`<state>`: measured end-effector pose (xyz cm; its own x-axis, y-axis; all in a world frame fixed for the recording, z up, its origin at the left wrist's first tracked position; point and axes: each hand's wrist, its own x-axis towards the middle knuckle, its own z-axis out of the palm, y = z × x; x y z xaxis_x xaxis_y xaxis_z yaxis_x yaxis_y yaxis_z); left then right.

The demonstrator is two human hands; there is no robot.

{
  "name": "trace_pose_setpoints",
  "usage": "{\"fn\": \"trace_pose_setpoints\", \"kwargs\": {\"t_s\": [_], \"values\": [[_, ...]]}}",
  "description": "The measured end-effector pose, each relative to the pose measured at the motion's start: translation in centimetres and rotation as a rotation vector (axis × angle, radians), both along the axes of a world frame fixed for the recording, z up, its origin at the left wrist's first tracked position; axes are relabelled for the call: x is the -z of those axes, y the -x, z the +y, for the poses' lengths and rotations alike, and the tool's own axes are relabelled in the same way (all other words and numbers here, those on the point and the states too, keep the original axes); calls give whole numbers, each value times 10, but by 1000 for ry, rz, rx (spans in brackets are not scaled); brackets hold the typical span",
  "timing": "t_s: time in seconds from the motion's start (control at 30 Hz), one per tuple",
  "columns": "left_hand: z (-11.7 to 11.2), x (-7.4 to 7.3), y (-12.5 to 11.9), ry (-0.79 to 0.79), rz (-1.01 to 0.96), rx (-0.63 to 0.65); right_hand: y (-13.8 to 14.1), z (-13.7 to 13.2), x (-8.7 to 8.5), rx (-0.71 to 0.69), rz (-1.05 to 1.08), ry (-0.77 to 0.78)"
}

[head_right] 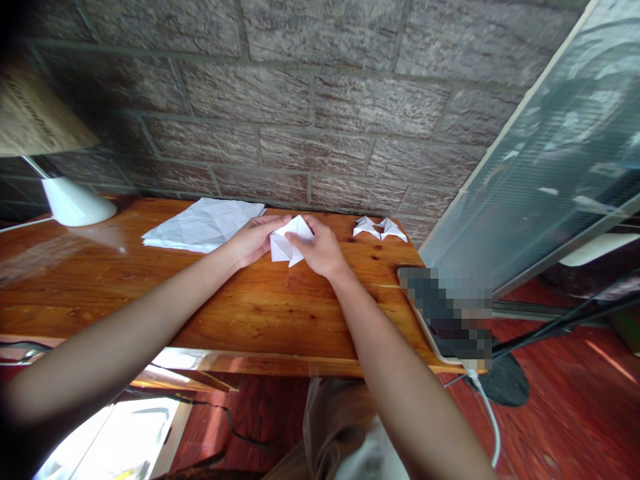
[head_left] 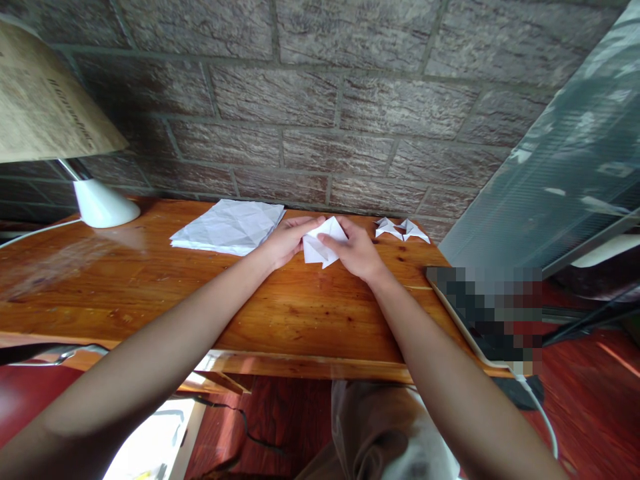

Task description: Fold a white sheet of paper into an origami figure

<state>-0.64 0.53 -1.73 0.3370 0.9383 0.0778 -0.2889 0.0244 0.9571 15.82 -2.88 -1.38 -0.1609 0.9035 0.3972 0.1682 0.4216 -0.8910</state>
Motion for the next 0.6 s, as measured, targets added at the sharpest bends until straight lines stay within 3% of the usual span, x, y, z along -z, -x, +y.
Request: {"fn": "trace_pose_setpoints", "kwargs": {"t_s": [0.2, 0.43, 0.6], "values": [[-1, -3, 2, -7, 28, 23, -1, 3, 3, -40, 73, 69], [0, 2, 1, -64, 107, 14, -10, 8, 10, 156, 25, 180], [2, 2, 0, -42, 70, -6, -14, 12, 12, 125, -50, 151]]}}
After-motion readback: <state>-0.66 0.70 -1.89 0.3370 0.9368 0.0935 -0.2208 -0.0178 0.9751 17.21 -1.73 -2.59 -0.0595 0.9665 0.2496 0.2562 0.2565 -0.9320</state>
